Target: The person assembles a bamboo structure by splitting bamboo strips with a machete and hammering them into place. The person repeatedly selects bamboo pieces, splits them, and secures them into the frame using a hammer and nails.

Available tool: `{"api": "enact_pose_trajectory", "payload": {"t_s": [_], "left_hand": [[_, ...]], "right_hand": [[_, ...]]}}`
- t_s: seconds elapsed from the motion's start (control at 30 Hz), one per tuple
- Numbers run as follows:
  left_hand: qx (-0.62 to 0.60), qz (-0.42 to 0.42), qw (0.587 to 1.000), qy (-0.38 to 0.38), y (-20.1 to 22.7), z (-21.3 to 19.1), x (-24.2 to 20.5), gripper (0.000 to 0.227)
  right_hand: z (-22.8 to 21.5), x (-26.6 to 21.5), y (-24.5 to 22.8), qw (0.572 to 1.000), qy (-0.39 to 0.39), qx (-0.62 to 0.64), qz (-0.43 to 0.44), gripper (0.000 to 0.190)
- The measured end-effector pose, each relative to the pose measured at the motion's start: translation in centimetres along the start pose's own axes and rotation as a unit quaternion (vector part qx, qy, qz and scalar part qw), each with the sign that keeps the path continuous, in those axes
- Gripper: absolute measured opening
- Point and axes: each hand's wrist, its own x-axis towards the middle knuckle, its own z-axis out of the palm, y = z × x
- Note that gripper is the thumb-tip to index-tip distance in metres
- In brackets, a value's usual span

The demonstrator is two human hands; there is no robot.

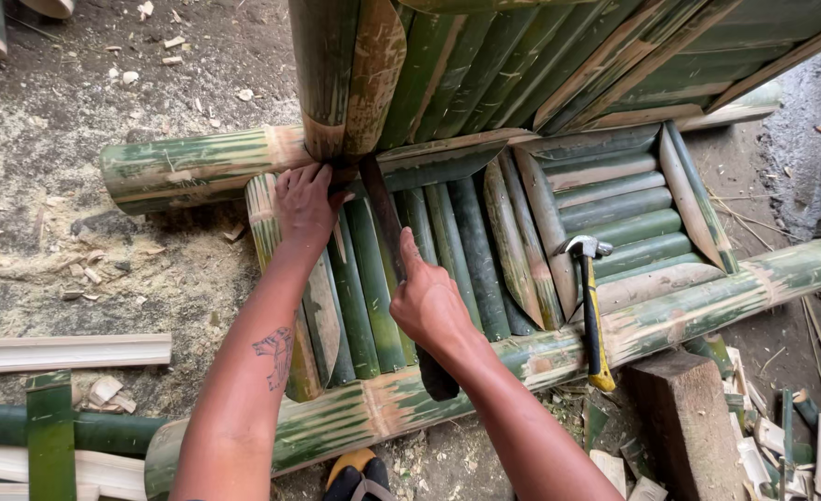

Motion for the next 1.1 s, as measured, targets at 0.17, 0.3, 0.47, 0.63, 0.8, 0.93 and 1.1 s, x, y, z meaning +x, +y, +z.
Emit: {"api": "enact_pose_trajectory", "payload": {"t_s": [0.17,0.3,0.47,0.63,0.8,0.93,1.1], "left_hand": [[-0.022,0.020,0.999,0.022,-0.2,-0.1,-0.3,0.042],[-0.092,0.041,0.993,0.061,-0.4,0.3,-0.5,0.039],[-0.135,0.060,0.984,0.104,-1.1,1.5,-1.3,0.041],[-0.123,0.040,0.989,0.070,-0.9,1.0,-0.2,0.042],[-0.070,-0.005,0.996,0.054,-1.7,0.1,-1.1,0.053],[-0.031,-0.035,0.994,-0.098,-0.9,-2.8,0.5,0.048],[-0.142,-0.025,0.969,-0.202,5.3,-10.1,0.5,0.034]], "right_hand": [[0.6,-0.5,-0.3,1.000,0.001,0.016,0.004,0.079],[0.8,-0.5,-0.8,0.999,0.002,0.036,0.015,0.079],[0.5,-0.2,-1.3,1.000,0.002,-0.022,-0.001,0.080],[-2.8,-3.4,-0.8,0.996,0.005,-0.034,-0.084,0.082],[-8.2,-9.3,2.6,0.995,-0.054,-0.059,0.061,0.080],[-15.6,-13.2,5.4,0.993,-0.062,-0.071,0.073,0.079],[-22.4,-21.2,10.6,0.984,-0.084,-0.088,0.131,0.091]]}}
